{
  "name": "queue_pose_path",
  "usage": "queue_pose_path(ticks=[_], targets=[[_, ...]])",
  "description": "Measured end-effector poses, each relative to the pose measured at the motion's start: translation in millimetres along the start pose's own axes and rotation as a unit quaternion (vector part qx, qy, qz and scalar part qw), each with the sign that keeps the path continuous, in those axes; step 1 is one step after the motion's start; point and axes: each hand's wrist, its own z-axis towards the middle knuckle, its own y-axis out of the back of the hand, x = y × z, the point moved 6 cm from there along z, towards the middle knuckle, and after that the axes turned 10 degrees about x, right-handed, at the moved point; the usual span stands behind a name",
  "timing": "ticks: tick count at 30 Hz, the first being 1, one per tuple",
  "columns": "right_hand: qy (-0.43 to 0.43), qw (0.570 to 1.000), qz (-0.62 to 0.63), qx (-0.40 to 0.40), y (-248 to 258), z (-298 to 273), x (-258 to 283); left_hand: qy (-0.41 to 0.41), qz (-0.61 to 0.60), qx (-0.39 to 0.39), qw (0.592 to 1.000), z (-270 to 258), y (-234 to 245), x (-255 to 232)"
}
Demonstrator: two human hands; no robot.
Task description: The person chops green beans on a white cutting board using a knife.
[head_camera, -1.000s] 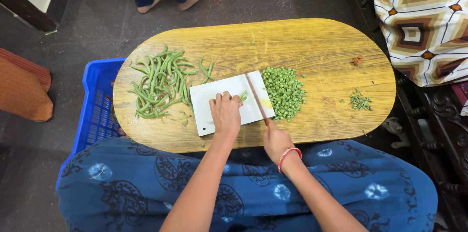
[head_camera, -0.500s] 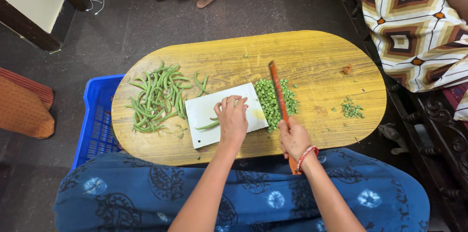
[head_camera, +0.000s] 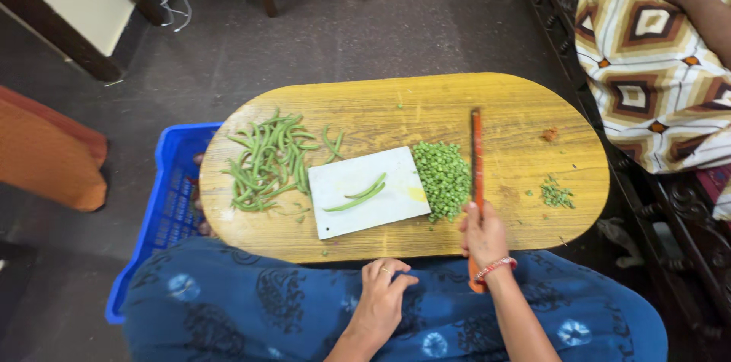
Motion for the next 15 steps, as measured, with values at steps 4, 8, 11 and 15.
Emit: queue_pose_path(ticks=[4,8,11,15], targets=[[0.011,0.998,0.064,-0.024,19,-16,-17,0.012,-0.025,0.022,0.999,-8,11,2],[-0.026,0.994,0.089,-0.063,39,-47,-27,0.018,-0.036,0.007,0.999,-20,20,3],[-0.009,0.989,0.128,-0.072,52,-64,-28,0.0,-0.03,-0.04,0.999,-30,32,3],[0.048,0.979,0.185,-0.076,62,-71,-22,-0.022,-0.004,-0.102,0.995,-45,67,2]])
